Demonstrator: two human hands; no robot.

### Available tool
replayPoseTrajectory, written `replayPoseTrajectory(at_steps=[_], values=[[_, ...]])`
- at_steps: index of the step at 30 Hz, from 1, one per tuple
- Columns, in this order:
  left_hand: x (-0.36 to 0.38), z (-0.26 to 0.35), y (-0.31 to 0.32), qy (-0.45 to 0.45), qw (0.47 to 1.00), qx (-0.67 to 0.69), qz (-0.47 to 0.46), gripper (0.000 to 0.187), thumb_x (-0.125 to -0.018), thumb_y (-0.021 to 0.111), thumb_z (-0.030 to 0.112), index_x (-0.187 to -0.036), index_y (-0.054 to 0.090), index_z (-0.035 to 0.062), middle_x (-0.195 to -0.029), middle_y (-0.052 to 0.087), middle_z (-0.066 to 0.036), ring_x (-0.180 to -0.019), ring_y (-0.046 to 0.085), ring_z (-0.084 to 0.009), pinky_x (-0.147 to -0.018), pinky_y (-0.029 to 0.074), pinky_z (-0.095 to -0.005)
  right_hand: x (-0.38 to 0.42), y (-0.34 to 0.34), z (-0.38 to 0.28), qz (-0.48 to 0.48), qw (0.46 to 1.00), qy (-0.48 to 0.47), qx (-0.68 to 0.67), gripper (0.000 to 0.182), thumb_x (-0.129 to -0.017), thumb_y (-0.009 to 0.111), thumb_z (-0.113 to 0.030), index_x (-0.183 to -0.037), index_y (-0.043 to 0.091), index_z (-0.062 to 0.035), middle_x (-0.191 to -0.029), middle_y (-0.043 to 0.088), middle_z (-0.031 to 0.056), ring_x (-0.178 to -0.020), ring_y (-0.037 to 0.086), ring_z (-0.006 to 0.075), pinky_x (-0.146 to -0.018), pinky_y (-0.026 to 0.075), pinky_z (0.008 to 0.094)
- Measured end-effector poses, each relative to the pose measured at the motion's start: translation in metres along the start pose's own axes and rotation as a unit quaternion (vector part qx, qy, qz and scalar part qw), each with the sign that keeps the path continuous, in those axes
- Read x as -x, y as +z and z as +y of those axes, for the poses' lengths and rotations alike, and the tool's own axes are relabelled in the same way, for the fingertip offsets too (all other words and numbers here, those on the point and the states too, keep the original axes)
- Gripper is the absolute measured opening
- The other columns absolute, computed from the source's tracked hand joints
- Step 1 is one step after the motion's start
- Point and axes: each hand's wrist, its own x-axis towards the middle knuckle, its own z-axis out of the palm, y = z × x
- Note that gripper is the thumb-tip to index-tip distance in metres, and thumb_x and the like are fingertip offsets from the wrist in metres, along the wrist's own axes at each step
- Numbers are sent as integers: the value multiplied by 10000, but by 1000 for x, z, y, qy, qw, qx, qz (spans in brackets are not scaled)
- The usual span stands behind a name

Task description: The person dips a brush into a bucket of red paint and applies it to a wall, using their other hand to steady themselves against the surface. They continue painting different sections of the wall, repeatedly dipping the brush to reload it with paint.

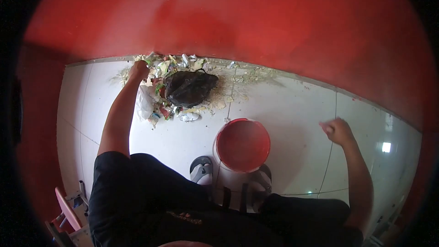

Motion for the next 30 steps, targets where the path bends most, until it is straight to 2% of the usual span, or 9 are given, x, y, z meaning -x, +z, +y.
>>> replayPoseTrajectory(at_steps=[3,6,9,13,20,23,26,27,30], values=[[33,-12,-25,8,998,-15,67,197,-820,699,132,-993,760,60,-1017,742,-184,-980,721,-362,-828,575,-445,-54,-27,-33,8,998,-32,-49,395,-935,644,-220,-639,499,-2,-674,503,217,-661,484,428,-588,411,442],[92,-29,-44,78,993,-66,54,396,-719,877,373,-872,737,37,-912,737,-174,-874,721,-337,-773,565,-449,-105,-25,-49,40,989,-109,-92,359,-879,657,-105,-624,432,8,-625,490,195,-630,504,406,-570,412,412],[154,-27,-50,101,993,-61,29,450,-846,741,481,-821,720,32,-844,708,-187,-815,690,-388,-746,544,-480,-146,-11,-58,37,963,-191,-185,242,-773,608,28,-614,428,0,-629,559,142,-662,622,322,-587,446,381],[188,-10,-43,163,986,14,-29,215,-917,639,257,-939,728,63,-899,708,-207,-872,690,-404,-782,543,-486,-166,4,-68,3,962,-187,-199,163,-750,595,55,-627,521,-23,-668,616,117,-738,677,280,-626,479,382],[219,93,-89,343,933,-38,-104,155,-827,716,211,-912,740,83,-880,748,-93,-854,729,-280,-759,570,-400,-127,31,-46,-30,978,-165,-124,75,-741,673,-99,-803,630,-99,-949,737,56,-881,709,261,-714,549,388],[234,125,-106,368,910,-10,-190,163,-833,735,190,-916,726,51,-846,750,-93,-797,740,-247,-722,570,-379,-129,45,-29,68,934,-349,39,134,-820,622,-238,-800,680,-118,-1192,692,4,-1066,672,226,-877,561,402],[259,142,-98,274,929,131,-211,131,-849,728,158,-924,715,51,-824,739,-91,-752,729,-239,-705,563,-378,-157,64,-31,115,942,-305,86,150,-826,611,-243,-819,681,-111,-1189,687,18,-1079,670,218,-898,553,402],[257,128,-86,323,911,135,-215,123,-867,728,160,-921,708,51,-806,726,-89,-741,713,-234,-709,556,-371,-181,79,-28,255,890,-373,61,155,-862,595,-235,-834,680,-109,-1120,694,47,-1058,672,259,-882,550,416],[259,73,-66,378,903,17,-204,135,-883,728,181,-923,713,53,-799,717,-92,-758,701,-220,-722,549,-359,-243,78,-31,174,932,-306,-85,230,-940,549,-300,-870,678,-122,-954,709,70,-915,702,268,-776,554,411]])
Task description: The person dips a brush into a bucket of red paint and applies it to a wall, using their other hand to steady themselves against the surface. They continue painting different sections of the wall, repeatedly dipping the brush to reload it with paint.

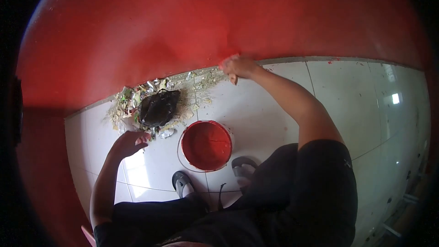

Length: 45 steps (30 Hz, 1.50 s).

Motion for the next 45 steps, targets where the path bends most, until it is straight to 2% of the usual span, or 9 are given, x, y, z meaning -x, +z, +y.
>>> replayPoseTrajectory(at_steps=[5,7,10,12,13,22,40,42,45], values=[[72,-62,38,-140,982,122,-34,173,-862,764,200,-876,718,33,-803,722,-97,-767,690,-192,-716,553,-348,-28,-135,-55,22,995,64,-72,267,-925,574,-371,-811,635,-138,-979,738,52,-870,725,195,-622,566,333],[83,-72,42,-203,972,116,-36,167,-858,763,177,-859,714,17,-788,722,-96,-738,683,-170,-685,554,-336,-31,-173,-64,262,950,-161,59,158,-834,654,-278,-795,614,-130,-1091,734,67,-994,716,192,-667,593,325],[87,-75,50,-230,970,72,-22,158,-855,760,164,-868,712,14,-805,727,-113,-732,687,-193,-690,556,-344,-34,-217,-84,300,927,-110,196,125,-769,676,-226,-772,593,-132,-1214,700,81,-1138,671,226,-831,594,380],[90,-72,55,-221,970,94,-40,170,-864,754,172,-873,709,8,-816,727,-122,-740,689,-198,-696,556,-349,-68,-228,-75,538,685,-288,399,439,-967,580,-283,-604,530,-41,-1018,745,171,-905,749,278,-658,609,314],[91,-69,56,-207,971,113,-51,183,-873,748,181,-879,707,2,-828,728,-131,-749,691,-203,-703,556,-353,-53,-211,-87,442,836,-224,237,329,-864,676,-211,-618,532,-47,-1145,732,151,-1164,674,310,-846,625,375],[93,-64,52,-213,969,106,-65,234,-900,738,237,-925,720,6,-871,736,-138,-801,703,-224,-724,562,-367,48,27,-2,-68,961,-149,224,88,-804,629,-210,-796,651,-125,-1229,648,135,-1210,618,327,-1030,487,505],[119,-81,57,-285,939,93,-171,403,-916,698,410,-1061,710,34,-1037,728,-162,-959,694,-274,-851,549,-391,-45,13,-20,-200,976,70,-40,123,-876,591,-200,-837,646,-98,-1142,710,110,-1091,688,288,-992,526,396],[112,-88,59,-269,947,64,-165,411,-912,702,420,-1059,711,36,-1047,724,-162,-962,693,-282,-851,550,-392,-52,4,-11,-17,997,-55,45,277,-1026,466,-335,-944,650,-145,-963,734,25,-909,727,218,-788,584,403],[98,-102,60,-245,956,62,-150,415,-912,698,433,-1051,713,42,-1039,721,-161,-957,693,-288,-849,552,-399,-74,-100,-72,-95,975,163,-117,230,-985,507,-347,-954,652,-171,-811,730,-40,-886,725,120,-708,588,319]])
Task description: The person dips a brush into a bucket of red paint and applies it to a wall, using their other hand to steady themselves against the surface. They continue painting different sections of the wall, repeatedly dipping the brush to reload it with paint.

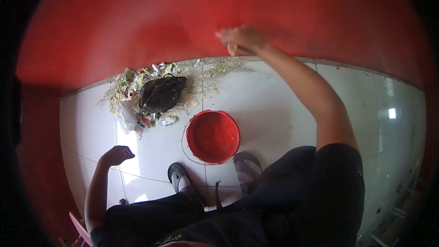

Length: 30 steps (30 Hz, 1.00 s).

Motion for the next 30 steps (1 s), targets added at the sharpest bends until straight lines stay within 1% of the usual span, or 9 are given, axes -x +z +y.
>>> replayPoseTrajectory(at_steps=[2,4,8,10,11,13,16,23,30], values=[[-7,11,-7,11,1000,-6,4,412,-915,694,438,-1041,717,46,-1015,725,-158,-943,697,-288,-841,557,-397,17,-39,-17,136,973,-129,136,103,-880,640,-222,-853,681,-132,-1330,657,62,-894,724,182,-673,602,290],[-19,17,-11,20,1000,-20,6,403,-914,699,427,-1031,719,42,-997,728,-155,-925,701,-281,-835,558,-391,31,-79,-43,324,852,-316,262,59,-809,666,-181,-803,650,-125,-1321,661,31,-865,723,178,-676,603,303],[-27,36,-26,41,999,-17,23,399,-916,699,416,-1032,718,35,-990,728,-155,-925,702,-274,-833,558,-387,52,-134,-91,427,771,-345,322,295,-813,718,-196,-630,546,-43,-1188,714,176,-1182,663,321,-859,614,401],[-23,47,-31,43,999,-17,27,399,-918,698,416,-1031,717,33,-990,728,-156,-926,702,-274,-834,557,-385,39,-149,-69,511,609,-430,428,661,-1027,392,-585,-623,612,-111,-1253,683,178,-1203,646,313,-861,610,356],[-22,49,-33,42,999,-13,31,400,-919,697,415,-1030,717,32,-990,728,-157,-927,702,-274,-835,557,-383,44,-138,-59,510,609,-428,430,661,-1027,392,-585,-623,612,-111,-1253,683,178,-1203,646,313,-861,610,356],[-28,38,-29,47,998,-14,27,401,-920,696,416,-1028,717,30,-990,728,-158,-926,702,-273,-836,557,-382,57,-89,-28,401,736,-268,475,63,-776,666,-178,-798,627,-135,-1375,618,9,-1089,690,217,-844,598,336],[-28,23,-23,47,999,-20,19,402,-921,694,414,-1029,717,27,-993,727,-160,-928,701,-274,-837,557,-381,65,-13,54,249,794,-273,482,26,-796,662,-191,-802,640,-178,-1448,553,9,-1341,526,236,-1064,480,434],[-26,6,-6,21,999,-31,-16,420,-916,687,439,-1032,717,36,-1025,727,-166,-961,699,-295,-858,557,-404,92,79,115,-28,919,-186,347,90,-847,603,-236,-839,654,-163,-1306,650,75,-1237,609,283,-958,538,441],[-28,-8,2,30,999,-9,-23,425,-906,703,460,-1022,722,52,-1009,731,-156,-940,700,-284,-845,558,-393,57,46,121,-4,975,-96,202,93,-819,618,-218,-769,624,-140,-1296,666,-1,-1147,665,259,-846,571,418]])
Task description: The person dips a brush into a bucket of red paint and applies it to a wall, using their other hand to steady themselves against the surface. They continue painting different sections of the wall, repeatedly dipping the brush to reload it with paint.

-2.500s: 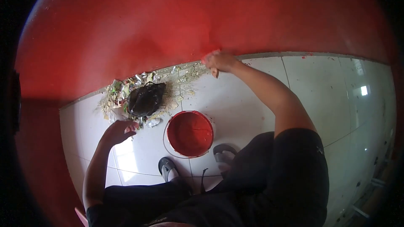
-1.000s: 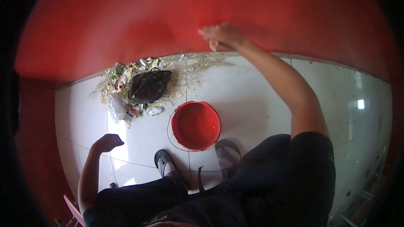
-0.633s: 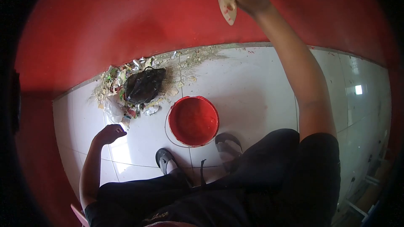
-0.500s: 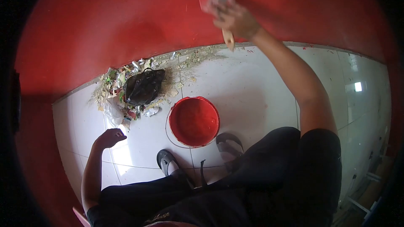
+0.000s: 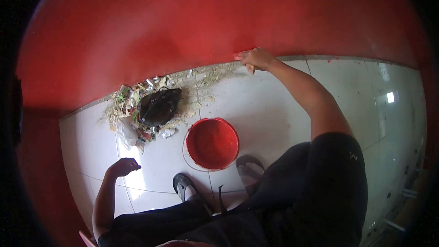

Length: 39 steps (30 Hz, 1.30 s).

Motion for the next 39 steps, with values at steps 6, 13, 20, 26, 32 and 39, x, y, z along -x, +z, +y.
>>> replayPoseTrajectory(at_steps=[6,13,20,26,32,39], values=[[-19,-2,5,-5,997,-66,-32,480,-913,646,549,-1063,743,103,-1077,741,-106,-1013,684,-281,-923,525,-402,24,-102,-23,206,961,-32,183,80,-763,665,-194,-729,597,-170,-1374,629,-33,-1171,661,228,-782,605,386],[-48,1,-17,38,992,-78,-97,420,-955,594,494,-1011,773,119,-996,769,-33,-985,693,-214,-931,510,-355,41,-268,-74,540,788,-48,291,177,-774,676,-134,-677,530,-111,-1310,661,70,-1115,687,276,-767,619,376],[-37,46,-35,109,987,-117,-33,280,-807,818,371,-930,774,124,-919,762,-47,-877,713,-205,-815,550,-354,49,-152,-21,398,829,-20,391,151,-817,629,-263,-845,668,-120,-1497,491,140,-1382,473,355,-1117,406,525],[-42,88,-25,252,967,20,16,340,-981,642,343,-996,734,16,-866,756,-102,-753,747,-199,-714,587,-322,106,-22,-22,113,983,48,139,146,-815,617,-251,-885,700,-154,-1242,645,70,-1161,613,285,-905,514,472],[8,149,-50,276,960,-7,54,394,-955,642,405,-978,737,24,-815,732,-109,-716,730,-184,-677,577,-329,142,-30,-49,48,996,80,14,45,-759,633,-239,-732,652,-209,-871,716,-25,-773,706,231,-629,543,404],[-76,169,-8,343,922,91,156,472,-990,584,409,-1310,627,66,-1029,738,-121,-882,715,-218,-810,564,-375,152,-26,-57,136,987,53,60,194,-980,565,-312,-885,715,-234,-733,664,-8,-593,630,177,-546,467,328]])
